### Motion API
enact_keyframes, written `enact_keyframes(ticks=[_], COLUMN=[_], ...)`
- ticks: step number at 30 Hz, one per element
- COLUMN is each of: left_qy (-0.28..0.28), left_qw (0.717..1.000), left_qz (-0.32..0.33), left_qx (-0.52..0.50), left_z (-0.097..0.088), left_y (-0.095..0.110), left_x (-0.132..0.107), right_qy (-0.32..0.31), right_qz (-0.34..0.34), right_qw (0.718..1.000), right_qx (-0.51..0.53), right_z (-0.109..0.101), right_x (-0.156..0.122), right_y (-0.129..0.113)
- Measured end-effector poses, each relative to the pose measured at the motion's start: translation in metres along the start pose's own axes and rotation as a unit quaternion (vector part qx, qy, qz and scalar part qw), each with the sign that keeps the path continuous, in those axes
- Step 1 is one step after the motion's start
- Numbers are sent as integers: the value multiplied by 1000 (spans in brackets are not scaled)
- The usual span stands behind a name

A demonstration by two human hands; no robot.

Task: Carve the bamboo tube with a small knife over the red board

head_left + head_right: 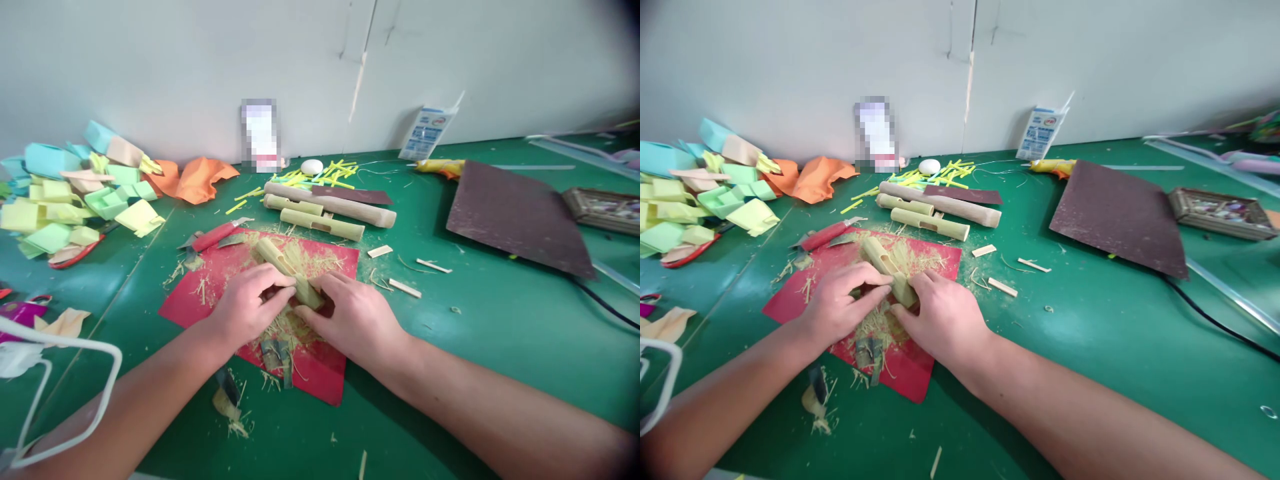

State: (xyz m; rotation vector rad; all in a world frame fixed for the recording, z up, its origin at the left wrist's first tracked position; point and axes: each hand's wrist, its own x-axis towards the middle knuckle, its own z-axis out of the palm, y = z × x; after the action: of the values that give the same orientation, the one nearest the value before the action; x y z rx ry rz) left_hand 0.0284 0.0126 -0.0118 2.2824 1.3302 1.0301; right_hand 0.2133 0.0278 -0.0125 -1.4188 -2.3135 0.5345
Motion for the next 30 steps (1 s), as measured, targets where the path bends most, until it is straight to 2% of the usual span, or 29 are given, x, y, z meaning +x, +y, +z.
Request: enact_keyframes(ticks=[4, 7, 12, 16, 20, 25, 30], left_qy=[1, 42, -6, 33, -12, 41, 24], left_qw=[999, 997, 998, 997, 997, 994, 997], left_qz=[49, 40, 57, 42, 64, 64, 40], left_qx=[3, 45, 18, 52, 29, 76, 53], left_z=[3, 3, 4, 5, 5, 2, -1], left_y=[-3, -6, -4, -1, -1, -6, -8], left_x=[2, 7, 9, 10, 11, 15, 8], right_qy=[3, 0, 3, 3, 7, 7, 2], right_qz=[-1, -1, -1, 0, -10, -2, -6], right_qw=[1000, 1000, 1000, 1000, 1000, 1000, 1000], right_qx=[5, -1, 5, -8, -2, -13, 1], right_z=[0, -1, -1, 0, 1, 0, 1], right_x=[0, 0, 0, 1, 2, 0, -2], right_y=[0, 0, 0, 0, 0, 0, -1])
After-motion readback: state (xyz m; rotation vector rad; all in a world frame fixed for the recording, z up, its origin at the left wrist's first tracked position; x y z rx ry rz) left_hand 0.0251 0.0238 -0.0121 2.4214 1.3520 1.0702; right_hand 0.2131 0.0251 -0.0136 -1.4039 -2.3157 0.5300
